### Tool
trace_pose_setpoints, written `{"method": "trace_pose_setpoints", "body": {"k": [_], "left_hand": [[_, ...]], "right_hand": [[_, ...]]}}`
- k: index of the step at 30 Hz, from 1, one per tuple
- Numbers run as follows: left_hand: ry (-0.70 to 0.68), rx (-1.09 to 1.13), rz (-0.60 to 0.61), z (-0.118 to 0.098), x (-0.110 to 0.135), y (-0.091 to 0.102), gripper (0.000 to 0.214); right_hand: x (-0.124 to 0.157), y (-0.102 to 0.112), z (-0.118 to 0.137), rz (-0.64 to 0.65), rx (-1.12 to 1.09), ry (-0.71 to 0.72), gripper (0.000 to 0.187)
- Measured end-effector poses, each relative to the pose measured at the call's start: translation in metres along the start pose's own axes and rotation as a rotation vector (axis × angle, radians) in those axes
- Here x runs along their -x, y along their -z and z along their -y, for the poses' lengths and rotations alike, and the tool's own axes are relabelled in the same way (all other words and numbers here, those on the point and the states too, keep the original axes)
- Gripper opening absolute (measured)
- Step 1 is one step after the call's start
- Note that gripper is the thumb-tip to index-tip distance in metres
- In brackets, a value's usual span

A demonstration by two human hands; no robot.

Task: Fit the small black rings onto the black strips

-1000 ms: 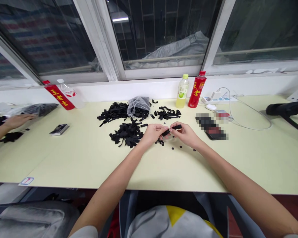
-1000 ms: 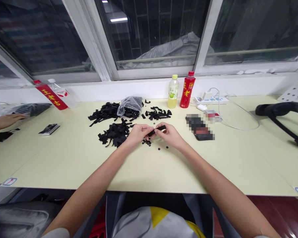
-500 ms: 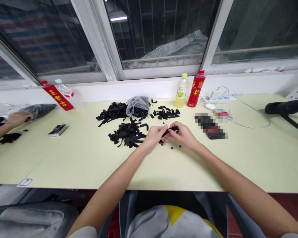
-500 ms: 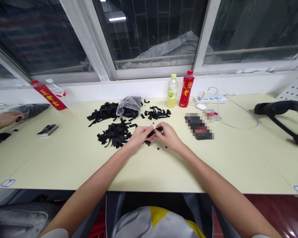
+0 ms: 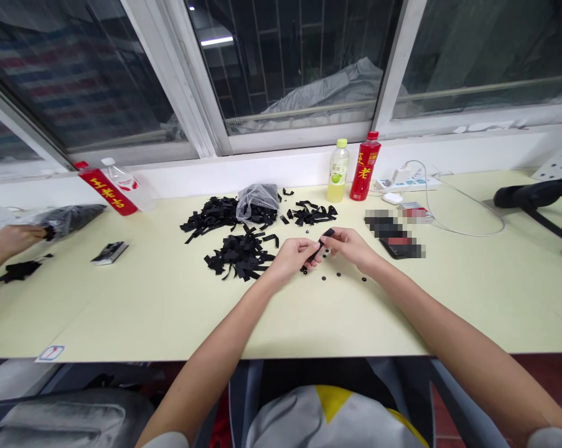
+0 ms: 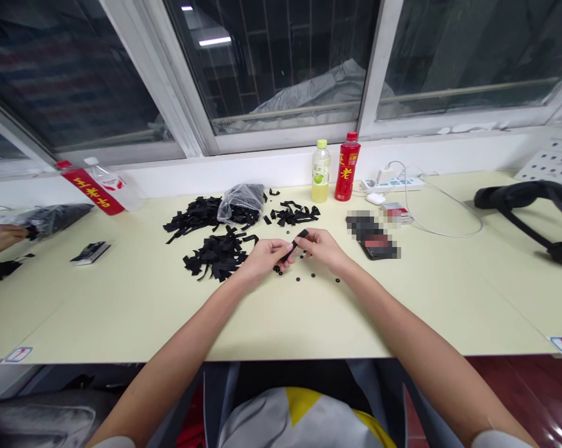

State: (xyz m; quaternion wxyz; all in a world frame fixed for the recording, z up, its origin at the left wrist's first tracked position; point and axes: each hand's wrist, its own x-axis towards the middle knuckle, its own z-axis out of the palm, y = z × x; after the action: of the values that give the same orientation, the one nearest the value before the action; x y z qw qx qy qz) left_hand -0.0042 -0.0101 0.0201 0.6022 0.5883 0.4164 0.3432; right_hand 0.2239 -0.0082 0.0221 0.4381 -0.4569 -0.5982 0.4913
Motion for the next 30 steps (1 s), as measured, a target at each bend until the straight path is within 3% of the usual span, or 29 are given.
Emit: {"method": "trace_pose_setpoints", "body": {"k": [15,24,30], "left_hand": [[-0.059,-0.008,0.053,0.003,-0.004,0.004,0.050],[-0.135,-0.092,0.109,-0.001,-0.002,0.009,0.059],[-0.300,-0.142,0.015,-0.002,-0.001,0.011,0.060]], "right_hand": [[-0.001,0.000,0.002,-0.034,-0.053,0.019,0.059],[-0.002,0.002,0.001,-0.061,-0.037,0.015,0.056],[-0.003,-0.001,-0.002,-0.023,-0.036,0.024,0.057]]}}
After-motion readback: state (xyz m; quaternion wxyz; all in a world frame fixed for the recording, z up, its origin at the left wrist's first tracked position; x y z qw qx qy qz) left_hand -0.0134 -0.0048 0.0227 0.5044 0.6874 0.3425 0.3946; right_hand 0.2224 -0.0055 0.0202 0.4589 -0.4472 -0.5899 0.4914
